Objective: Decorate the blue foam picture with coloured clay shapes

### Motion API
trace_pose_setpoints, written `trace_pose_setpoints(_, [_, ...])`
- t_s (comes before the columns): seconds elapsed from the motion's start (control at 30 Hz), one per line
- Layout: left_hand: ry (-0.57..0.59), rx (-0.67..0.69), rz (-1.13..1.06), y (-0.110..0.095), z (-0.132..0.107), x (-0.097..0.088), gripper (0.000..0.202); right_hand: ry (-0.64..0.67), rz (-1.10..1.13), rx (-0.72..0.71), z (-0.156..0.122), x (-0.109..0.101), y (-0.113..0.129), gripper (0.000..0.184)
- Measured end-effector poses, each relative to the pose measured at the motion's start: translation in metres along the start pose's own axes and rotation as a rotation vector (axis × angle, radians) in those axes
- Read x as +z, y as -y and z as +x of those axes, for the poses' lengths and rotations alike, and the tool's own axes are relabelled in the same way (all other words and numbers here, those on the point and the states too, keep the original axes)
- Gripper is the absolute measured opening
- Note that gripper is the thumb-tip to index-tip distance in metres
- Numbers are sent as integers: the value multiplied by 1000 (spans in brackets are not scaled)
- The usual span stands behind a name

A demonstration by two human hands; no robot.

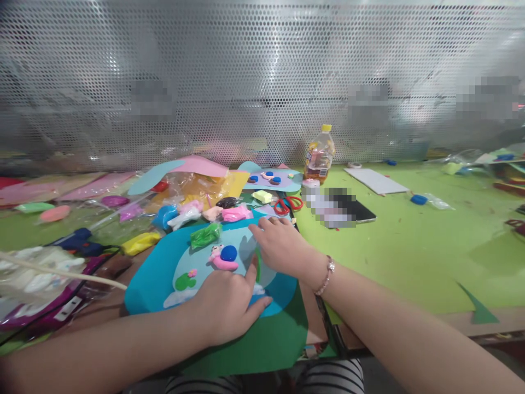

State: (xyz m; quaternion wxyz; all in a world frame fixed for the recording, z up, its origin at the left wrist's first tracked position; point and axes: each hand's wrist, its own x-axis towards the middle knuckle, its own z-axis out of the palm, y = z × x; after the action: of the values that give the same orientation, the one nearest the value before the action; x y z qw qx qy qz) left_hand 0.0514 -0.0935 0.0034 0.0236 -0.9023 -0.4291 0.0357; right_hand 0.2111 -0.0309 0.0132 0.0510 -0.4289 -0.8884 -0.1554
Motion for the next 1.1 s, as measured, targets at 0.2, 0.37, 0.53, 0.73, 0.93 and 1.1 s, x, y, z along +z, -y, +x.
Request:
trace_pose_setpoints(0.2, [3, 3, 10, 0, 3, -2, 70, -8, 5, -9, -3, -1, 6, 45])
trace_pose_setpoints(0.37, [24, 10, 12, 1, 5, -6, 68, 10, 17, -14, -2, 0, 7, 39])
trace_pose_setpoints(0.53, [8, 21, 14, 2, 6, -6, 65, 7, 43, -25, -2, 0, 9, 38])
trace_pose_setpoints(0.73, [-13, 6, 51, 0, 4, 2, 67, 10, 45, -54, -2, 3, 6, 36])
trace_pose_setpoints(0.93, [-59, 76, 162, -6, -2, 1, 55, 32, 37, -36, -4, -6, 5, 17])
trace_pose_setpoints(1.1, [-138, 216, 179, -5, -4, 1, 36, 132, 101, -49, -6, -15, 8, 19])
